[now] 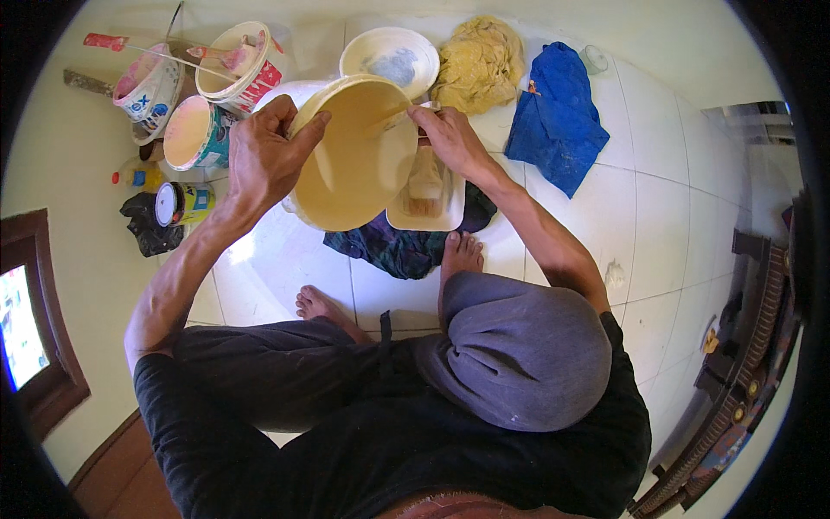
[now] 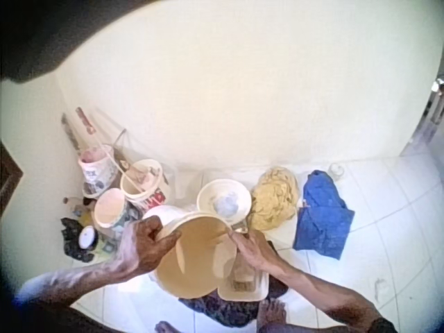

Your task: The person sits on the floor and stirs paint in a bucket using a brush, then pours some into a container and wipes it with a cloth.

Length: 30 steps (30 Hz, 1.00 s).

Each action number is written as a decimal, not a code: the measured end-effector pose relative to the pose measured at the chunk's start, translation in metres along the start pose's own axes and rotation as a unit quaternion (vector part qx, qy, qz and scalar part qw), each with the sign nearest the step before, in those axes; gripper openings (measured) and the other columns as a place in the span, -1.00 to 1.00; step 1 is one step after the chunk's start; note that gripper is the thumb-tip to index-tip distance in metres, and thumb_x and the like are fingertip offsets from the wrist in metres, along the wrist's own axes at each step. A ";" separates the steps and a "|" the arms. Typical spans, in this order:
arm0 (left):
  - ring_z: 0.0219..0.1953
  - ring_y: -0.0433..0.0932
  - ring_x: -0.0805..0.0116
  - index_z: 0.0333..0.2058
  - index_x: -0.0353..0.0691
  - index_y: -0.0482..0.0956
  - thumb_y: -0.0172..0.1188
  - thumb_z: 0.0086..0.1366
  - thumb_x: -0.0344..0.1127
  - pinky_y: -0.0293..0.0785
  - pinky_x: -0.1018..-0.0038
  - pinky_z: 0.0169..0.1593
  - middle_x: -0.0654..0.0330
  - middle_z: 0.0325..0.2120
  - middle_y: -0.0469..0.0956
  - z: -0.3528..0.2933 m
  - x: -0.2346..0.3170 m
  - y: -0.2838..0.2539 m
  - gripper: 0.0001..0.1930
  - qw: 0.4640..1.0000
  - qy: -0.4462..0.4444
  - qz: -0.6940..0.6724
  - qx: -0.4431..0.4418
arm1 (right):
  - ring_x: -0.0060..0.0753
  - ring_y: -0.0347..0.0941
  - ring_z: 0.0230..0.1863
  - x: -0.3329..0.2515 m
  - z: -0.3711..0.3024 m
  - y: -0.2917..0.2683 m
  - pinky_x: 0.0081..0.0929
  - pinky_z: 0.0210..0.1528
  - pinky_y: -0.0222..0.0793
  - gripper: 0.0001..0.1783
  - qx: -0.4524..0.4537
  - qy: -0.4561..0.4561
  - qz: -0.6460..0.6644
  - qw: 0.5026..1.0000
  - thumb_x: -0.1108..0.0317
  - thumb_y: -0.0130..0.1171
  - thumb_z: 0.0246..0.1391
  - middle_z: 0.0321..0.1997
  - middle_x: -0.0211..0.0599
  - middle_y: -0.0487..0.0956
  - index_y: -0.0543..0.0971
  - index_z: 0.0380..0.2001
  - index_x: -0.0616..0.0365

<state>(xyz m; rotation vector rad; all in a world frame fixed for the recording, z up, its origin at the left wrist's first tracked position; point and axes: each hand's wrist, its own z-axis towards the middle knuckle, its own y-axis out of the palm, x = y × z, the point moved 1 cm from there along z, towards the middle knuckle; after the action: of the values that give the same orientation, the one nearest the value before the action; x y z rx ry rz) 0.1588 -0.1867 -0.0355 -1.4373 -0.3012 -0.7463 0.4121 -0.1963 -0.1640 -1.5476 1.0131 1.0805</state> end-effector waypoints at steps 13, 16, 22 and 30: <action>-0.65 0.16 0.55 -0.60 -0.25 0.34 0.33 0.20 -0.14 0.14 0.46 -0.59 0.27 -0.75 0.24 -0.004 0.009 -0.005 -0.59 0.999 0.040 0.021 -0.023 | -0.26 0.41 -0.63 0.011 -0.012 0.010 -0.24 -0.49 0.31 -0.42 0.100 -0.035 0.046 0.993 -0.04 0.01 0.17 -0.73 -0.04 0.44 0.51 -0.52 0.40; -0.65 0.14 0.55 -0.60 -0.25 0.33 0.33 0.21 -0.16 0.12 0.46 -0.59 0.29 -0.75 0.22 -0.006 0.009 -0.003 -0.59 0.999 0.036 -0.015 -0.020 | -0.26 0.42 -0.62 0.010 -0.013 0.011 -0.26 -0.48 0.33 -0.43 0.109 -0.026 0.064 0.992 -0.03 0.00 0.17 -0.71 -0.05 0.46 0.52 -0.52 0.37; -0.65 0.14 0.57 -0.60 -0.25 0.34 0.34 0.20 -0.17 0.12 0.48 -0.60 0.31 -0.75 0.23 -0.008 0.011 -0.005 -0.60 0.999 0.038 0.006 -0.025 | -0.43 0.56 -0.21 0.006 -0.020 0.004 -0.47 -0.11 0.48 -0.48 0.042 0.073 0.043 0.996 0.05 -0.01 0.27 -0.20 -0.20 0.61 0.55 -0.14 0.42; -0.66 0.15 0.57 -0.61 -0.25 0.35 0.34 0.20 -0.18 0.12 0.47 -0.60 0.30 -0.76 0.23 -0.006 0.013 -0.004 -0.61 0.998 0.049 0.006 -0.029 | -0.30 0.44 -0.64 0.024 -0.014 0.010 -0.23 -0.52 0.31 -0.36 0.117 -0.027 0.068 0.990 -0.07 0.02 0.19 -0.73 -0.06 0.46 0.51 -0.59 0.42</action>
<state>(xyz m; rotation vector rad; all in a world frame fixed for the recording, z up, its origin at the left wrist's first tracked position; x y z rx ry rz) 0.1641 -0.1961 -0.0252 -1.4510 -0.1954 -0.8183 0.4114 -0.2144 -0.1877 -1.2705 1.1780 1.0493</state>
